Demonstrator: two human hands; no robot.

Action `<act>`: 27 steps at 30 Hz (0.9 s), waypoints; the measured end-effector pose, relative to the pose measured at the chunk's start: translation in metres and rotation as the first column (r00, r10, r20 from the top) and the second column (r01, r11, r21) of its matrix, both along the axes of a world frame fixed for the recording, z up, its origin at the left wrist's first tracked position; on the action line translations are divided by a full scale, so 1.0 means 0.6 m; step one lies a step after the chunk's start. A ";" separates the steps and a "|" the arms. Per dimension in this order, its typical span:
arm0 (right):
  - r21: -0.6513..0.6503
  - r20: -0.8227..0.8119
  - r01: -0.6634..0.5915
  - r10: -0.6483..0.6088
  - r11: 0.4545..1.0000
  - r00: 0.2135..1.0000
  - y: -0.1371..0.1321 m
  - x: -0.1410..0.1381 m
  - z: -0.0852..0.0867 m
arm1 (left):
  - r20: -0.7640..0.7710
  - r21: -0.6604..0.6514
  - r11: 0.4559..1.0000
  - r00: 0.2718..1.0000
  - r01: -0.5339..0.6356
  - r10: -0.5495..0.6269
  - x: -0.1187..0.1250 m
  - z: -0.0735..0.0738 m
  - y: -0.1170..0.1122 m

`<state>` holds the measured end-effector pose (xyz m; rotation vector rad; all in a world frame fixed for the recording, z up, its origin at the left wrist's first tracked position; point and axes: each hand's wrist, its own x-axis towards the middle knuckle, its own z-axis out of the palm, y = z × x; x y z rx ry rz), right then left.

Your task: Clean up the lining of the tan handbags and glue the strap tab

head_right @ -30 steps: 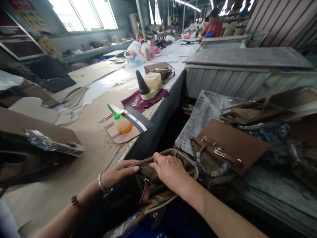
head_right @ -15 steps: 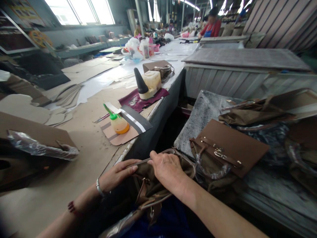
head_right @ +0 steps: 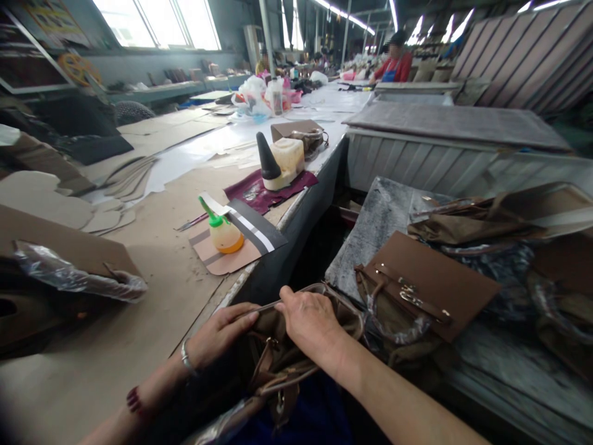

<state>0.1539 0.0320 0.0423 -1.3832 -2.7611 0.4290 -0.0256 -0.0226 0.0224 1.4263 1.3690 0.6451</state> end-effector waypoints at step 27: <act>0.044 -0.062 0.077 -0.074 0.996 0.995 0.006 0.018 -0.020 | 0.166 -0.296 0.954 0.986 0.058 -0.009 -0.002 -0.003 0.028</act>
